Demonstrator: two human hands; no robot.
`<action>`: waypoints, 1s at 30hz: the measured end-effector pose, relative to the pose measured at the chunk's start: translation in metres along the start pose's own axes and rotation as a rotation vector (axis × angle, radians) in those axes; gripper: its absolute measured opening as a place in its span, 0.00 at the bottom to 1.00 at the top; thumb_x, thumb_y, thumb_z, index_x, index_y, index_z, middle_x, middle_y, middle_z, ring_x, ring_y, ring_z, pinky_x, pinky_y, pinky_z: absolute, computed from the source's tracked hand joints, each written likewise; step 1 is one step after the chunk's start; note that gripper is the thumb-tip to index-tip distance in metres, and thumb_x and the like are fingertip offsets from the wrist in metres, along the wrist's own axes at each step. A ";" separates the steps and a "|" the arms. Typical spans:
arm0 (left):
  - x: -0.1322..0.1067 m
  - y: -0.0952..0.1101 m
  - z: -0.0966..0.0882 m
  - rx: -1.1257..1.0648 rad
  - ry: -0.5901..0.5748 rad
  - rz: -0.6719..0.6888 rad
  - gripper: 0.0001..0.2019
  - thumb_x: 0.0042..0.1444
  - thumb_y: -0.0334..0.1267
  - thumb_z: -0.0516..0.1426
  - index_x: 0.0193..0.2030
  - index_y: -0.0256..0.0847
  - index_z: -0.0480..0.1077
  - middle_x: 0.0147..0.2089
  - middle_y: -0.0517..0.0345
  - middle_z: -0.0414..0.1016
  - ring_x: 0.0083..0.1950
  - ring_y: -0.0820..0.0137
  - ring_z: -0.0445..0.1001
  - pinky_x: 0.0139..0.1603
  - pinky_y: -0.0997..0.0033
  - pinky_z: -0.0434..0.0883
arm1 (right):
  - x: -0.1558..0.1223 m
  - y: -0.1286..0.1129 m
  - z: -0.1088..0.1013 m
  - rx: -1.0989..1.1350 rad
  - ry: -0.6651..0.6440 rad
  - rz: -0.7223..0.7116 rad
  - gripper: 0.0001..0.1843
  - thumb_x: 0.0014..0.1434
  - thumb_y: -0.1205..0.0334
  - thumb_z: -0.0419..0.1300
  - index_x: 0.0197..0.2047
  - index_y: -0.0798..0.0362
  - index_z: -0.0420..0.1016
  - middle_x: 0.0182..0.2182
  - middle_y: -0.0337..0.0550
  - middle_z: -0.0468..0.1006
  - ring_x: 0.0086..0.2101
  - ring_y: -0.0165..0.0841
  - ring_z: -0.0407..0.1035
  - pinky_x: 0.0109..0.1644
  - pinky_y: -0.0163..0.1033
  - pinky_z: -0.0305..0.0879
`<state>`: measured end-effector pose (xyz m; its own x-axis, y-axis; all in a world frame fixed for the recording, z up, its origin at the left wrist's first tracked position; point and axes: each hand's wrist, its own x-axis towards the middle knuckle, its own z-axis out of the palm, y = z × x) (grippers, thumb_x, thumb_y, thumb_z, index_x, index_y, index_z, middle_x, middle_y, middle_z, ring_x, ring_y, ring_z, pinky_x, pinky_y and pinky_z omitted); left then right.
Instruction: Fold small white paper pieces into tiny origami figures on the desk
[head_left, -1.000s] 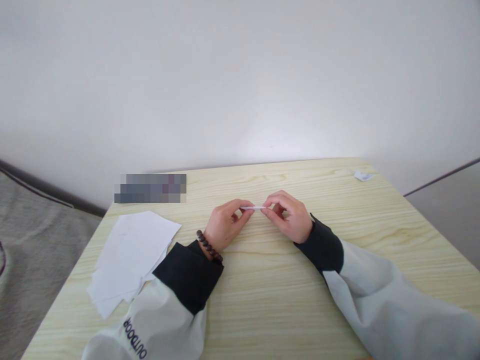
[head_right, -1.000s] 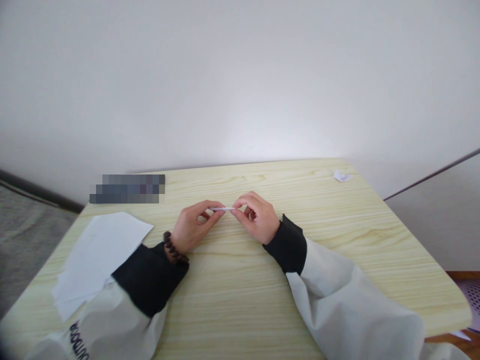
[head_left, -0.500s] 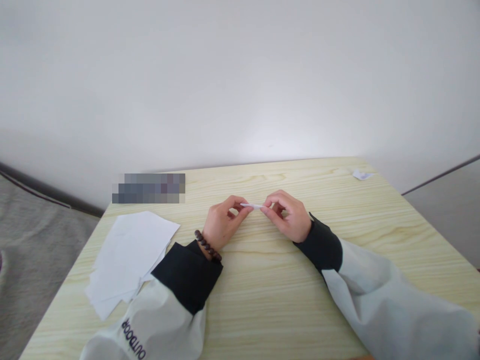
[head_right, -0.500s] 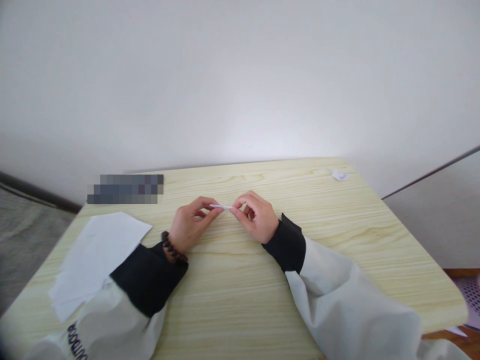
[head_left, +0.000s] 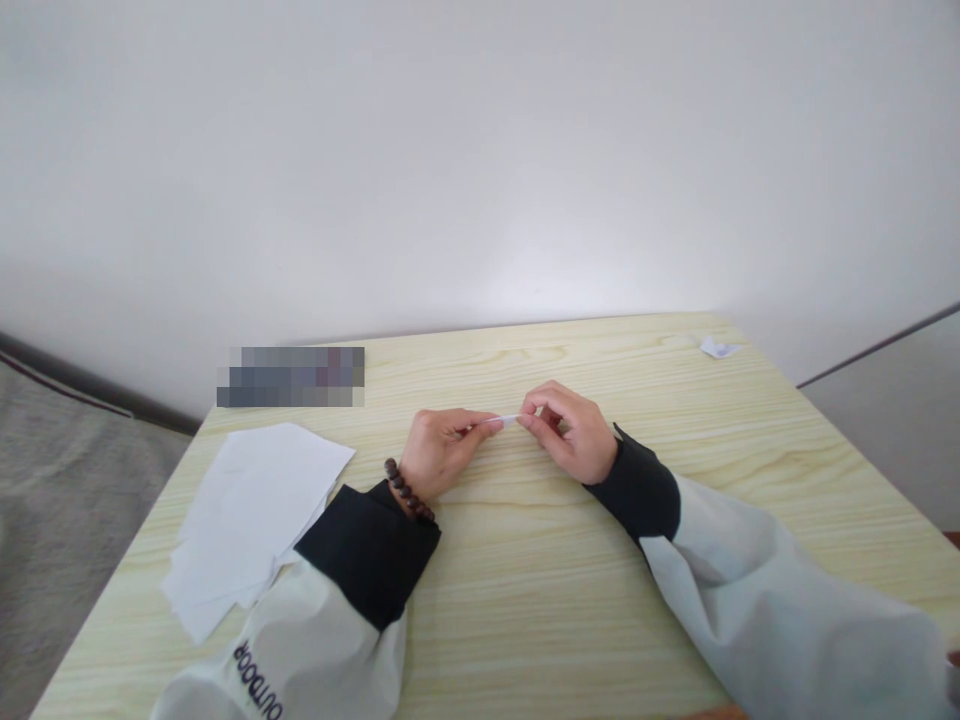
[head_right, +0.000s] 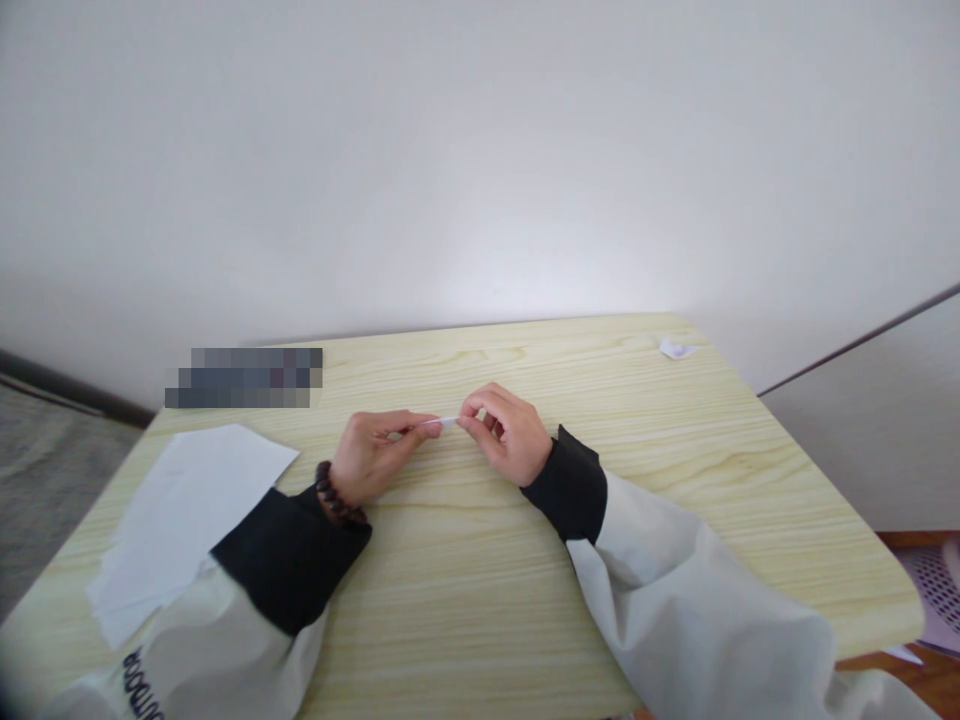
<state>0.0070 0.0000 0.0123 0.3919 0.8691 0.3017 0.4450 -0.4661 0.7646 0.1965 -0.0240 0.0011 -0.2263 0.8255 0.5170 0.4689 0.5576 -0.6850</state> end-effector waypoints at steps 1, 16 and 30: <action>0.000 0.000 0.000 -0.006 -0.005 -0.003 0.12 0.53 0.44 0.57 0.31 0.39 0.78 0.28 0.59 0.79 0.26 0.72 0.74 0.28 0.76 0.69 | 0.000 0.000 0.000 0.021 -0.002 0.021 0.06 0.60 0.61 0.53 0.32 0.53 0.66 0.28 0.40 0.68 0.21 0.24 0.60 0.24 0.31 0.60; 0.003 0.002 -0.002 -0.194 -0.088 -0.145 0.18 0.58 0.47 0.52 0.31 0.36 0.77 0.31 0.54 0.79 0.25 0.73 0.72 0.28 0.76 0.71 | 0.000 0.001 0.001 0.277 -0.054 0.297 0.12 0.57 0.53 0.56 0.31 0.53 0.64 0.16 0.31 0.62 0.16 0.24 0.58 0.18 0.30 0.53; 0.003 0.004 0.001 -0.294 -0.058 -0.167 0.16 0.55 0.48 0.55 0.36 0.36 0.74 0.30 0.54 0.78 0.25 0.74 0.72 0.26 0.76 0.71 | -0.002 0.006 0.002 0.345 -0.057 0.378 0.12 0.56 0.53 0.58 0.30 0.54 0.67 0.15 0.31 0.62 0.16 0.24 0.57 0.19 0.30 0.53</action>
<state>0.0109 0.0009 0.0155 0.3823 0.9146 0.1319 0.2587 -0.2430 0.9349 0.1976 -0.0220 -0.0046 -0.1460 0.9731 0.1783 0.2202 0.2077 -0.9531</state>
